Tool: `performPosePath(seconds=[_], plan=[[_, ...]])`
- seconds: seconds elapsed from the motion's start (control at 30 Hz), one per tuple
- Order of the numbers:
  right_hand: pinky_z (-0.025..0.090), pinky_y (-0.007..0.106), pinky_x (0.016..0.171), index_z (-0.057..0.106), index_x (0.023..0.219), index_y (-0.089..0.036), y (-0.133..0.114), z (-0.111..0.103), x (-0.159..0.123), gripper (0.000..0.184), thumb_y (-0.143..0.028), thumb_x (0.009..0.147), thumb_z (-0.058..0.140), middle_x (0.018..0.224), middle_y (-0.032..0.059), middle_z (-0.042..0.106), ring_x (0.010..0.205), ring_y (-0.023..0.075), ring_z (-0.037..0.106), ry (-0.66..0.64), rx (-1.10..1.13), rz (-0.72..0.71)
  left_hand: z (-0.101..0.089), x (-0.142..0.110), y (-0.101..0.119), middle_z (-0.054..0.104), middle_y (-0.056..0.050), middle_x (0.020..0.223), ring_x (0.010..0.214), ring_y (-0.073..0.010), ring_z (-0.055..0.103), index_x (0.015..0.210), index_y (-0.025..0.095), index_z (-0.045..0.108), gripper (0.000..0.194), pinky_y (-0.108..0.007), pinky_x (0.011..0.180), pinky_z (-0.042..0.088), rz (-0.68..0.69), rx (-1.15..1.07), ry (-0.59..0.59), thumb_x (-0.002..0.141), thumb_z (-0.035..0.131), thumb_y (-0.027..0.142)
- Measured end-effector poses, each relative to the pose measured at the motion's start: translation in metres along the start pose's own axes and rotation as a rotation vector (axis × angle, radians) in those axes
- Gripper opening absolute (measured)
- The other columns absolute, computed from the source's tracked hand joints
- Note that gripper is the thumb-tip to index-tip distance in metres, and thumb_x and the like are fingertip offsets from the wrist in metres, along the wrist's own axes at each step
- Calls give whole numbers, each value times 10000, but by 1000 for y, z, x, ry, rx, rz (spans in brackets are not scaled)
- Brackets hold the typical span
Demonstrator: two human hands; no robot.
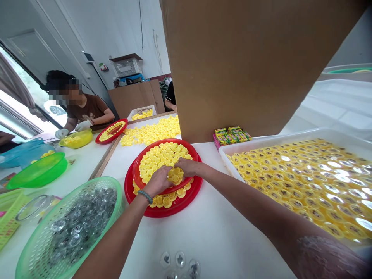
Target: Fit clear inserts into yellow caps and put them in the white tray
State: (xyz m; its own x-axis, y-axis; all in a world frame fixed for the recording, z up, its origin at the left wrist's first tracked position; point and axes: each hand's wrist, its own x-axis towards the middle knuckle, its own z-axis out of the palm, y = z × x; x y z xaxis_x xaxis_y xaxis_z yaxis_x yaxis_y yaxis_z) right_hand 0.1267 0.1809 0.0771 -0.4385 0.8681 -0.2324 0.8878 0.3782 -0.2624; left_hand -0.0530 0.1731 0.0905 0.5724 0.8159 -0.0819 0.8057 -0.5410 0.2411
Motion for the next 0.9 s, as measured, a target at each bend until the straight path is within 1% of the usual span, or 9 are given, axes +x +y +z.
performPosePath(seconds=[0.07,0.17,0.23,0.3,0.4,0.53,0.67,0.77,0.9], plan=[[473,324,816,463,1267,-236,2,0,-1,689,-294,638,739,1193,102,456,1024,265,553,-8,19,3,-7,-8,-4,575,-108,1154,1020,-259,558,1203,174,512,603,-303,803,441,-55,51,20,655,686,355],[471,339,834,449,1284,-255,4,1,-1,717,-302,631,740,1217,101,437,1057,278,534,-22,53,3,-12,-21,-10,626,-123,1039,967,-270,582,1153,133,541,546,-321,781,442,-181,131,-16,675,673,362],[471,346,836,449,1287,-253,3,1,-1,726,-298,625,744,1218,107,431,1055,283,532,-24,65,9,-11,-26,-13,648,-117,987,946,-267,593,1140,127,543,506,-316,760,440,-239,145,-42,694,662,334],[474,348,830,454,1283,-252,2,2,0,723,-299,624,746,1210,109,431,1043,284,536,-21,70,17,-7,-28,-12,653,-110,971,946,-263,593,1151,129,532,499,-310,752,436,-266,145,-36,704,658,312],[469,349,835,451,1281,-266,1,3,0,707,-316,635,734,1196,102,437,1053,285,526,-6,75,24,0,-25,-10,643,-105,985,945,-253,589,1141,139,536,497,-305,756,432,-279,114,-1,690,670,300],[469,342,829,441,1285,-263,2,4,-1,709,-334,639,722,1176,100,446,1046,278,528,11,71,22,7,-23,-7,622,-77,1038,947,-225,580,1110,175,548,450,-286,778,426,-231,26,56,689,661,283],[476,339,806,441,1280,-262,3,4,1,714,-341,629,724,1170,95,450,1045,279,528,14,71,21,10,-23,-2,610,-77,1083,977,-224,573,1206,190,489,543,-290,805,423,-214,25,76,697,649,288],[477,342,792,449,1272,-261,1,3,3,717,-355,618,729,1174,96,450,1043,285,530,-4,68,29,11,-17,3,596,-99,1122,1016,-248,564,1248,187,451,590,-310,824,424,-217,73,54,708,633,343],[475,337,775,461,1267,-251,-5,2,2,720,-360,611,737,1183,107,441,1009,282,552,-24,38,45,11,-6,10,596,-123,1083,973,-279,586,1183,194,501,555,-325,773,438,-259,149,-31,690,638,410]])
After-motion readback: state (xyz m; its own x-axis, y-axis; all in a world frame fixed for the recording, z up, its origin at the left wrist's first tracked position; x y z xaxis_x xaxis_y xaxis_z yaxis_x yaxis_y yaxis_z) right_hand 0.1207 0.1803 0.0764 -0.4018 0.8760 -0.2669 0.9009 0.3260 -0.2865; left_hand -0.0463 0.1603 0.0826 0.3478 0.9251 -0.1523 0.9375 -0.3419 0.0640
